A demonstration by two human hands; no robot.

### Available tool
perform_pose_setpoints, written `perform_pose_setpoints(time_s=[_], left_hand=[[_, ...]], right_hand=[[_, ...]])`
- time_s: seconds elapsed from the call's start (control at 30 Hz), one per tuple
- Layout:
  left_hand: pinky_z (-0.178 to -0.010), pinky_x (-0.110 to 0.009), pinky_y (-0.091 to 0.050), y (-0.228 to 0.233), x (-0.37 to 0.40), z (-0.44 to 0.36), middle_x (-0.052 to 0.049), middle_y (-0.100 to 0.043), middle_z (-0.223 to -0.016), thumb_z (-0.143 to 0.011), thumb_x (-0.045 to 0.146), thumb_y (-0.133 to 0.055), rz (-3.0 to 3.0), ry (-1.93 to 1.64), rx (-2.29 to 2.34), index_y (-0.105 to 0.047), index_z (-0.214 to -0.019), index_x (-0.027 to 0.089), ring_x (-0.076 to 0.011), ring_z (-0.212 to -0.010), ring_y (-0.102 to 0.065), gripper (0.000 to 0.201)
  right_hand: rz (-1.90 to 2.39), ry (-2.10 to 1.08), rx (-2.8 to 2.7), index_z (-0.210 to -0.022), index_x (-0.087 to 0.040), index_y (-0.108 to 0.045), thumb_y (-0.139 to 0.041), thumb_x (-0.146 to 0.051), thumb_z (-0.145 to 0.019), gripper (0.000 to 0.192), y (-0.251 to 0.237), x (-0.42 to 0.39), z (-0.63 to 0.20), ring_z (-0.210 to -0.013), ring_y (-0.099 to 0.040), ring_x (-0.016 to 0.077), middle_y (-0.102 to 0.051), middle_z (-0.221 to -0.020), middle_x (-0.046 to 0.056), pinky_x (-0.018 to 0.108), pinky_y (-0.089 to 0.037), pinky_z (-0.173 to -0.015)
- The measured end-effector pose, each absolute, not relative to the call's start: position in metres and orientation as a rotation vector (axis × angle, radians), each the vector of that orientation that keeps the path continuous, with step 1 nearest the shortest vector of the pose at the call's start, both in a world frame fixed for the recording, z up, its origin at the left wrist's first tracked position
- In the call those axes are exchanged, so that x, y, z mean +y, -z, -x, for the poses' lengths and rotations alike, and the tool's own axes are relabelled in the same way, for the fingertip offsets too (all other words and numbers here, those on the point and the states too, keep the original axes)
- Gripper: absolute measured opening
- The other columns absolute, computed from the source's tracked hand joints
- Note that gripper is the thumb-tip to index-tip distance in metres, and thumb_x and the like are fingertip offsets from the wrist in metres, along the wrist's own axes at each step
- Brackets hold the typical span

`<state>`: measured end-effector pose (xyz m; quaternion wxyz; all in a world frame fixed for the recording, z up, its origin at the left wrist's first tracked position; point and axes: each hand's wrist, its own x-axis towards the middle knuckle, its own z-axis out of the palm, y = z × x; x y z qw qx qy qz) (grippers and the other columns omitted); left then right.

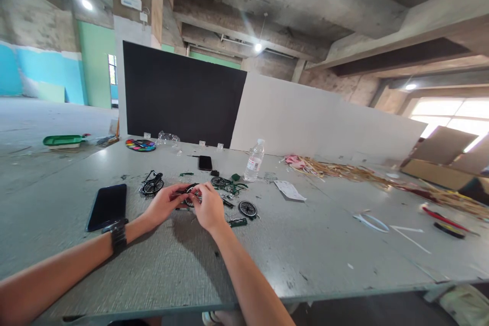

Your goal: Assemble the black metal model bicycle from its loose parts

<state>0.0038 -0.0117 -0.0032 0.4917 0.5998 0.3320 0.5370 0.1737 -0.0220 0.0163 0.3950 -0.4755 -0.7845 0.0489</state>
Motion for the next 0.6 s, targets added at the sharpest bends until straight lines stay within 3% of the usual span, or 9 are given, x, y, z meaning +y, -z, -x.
perform_pose_setpoints(time_s=[0.3,0.47,0.6], left_hand=[[-0.075,-0.038,-0.062,0.000,-0.016,-0.001,-0.009,-0.076,-0.110,-0.080,0.031,-0.074,-1.592,-1.323,0.854,-0.075,-0.109,0.021,-0.0266,-0.091,-0.073,0.031],[-0.080,-0.041,-0.063,0.005,-0.013,-0.003,-0.010,-0.075,-0.114,-0.081,0.035,-0.074,-1.566,-1.295,0.829,-0.072,-0.116,0.019,-0.0268,-0.092,-0.073,0.039],[-0.084,-0.043,-0.063,0.010,-0.009,-0.004,-0.011,-0.074,-0.116,-0.081,0.036,-0.073,-1.580,-1.285,0.815,-0.069,-0.122,0.015,-0.0276,-0.100,-0.072,0.046]], right_hand=[[1.182,0.001,-2.115,-0.103,-0.021,-0.062,-0.048,-0.030,-0.103,0.017,-0.014,-0.022,-0.176,-0.084,-0.064,0.0183,-0.063,-0.100,0.006,0.028,-0.045,-0.073],[1.221,0.048,-2.100,-0.103,-0.020,-0.058,-0.043,-0.030,-0.104,0.018,-0.012,-0.023,-0.176,-0.076,-0.061,0.0174,-0.061,-0.101,0.007,0.028,-0.044,-0.067],[1.126,0.045,-1.960,-0.096,-0.020,-0.054,-0.042,-0.027,-0.102,0.015,-0.005,-0.016,-0.175,-0.082,-0.060,0.0192,-0.060,-0.097,0.007,0.030,-0.046,-0.073]])
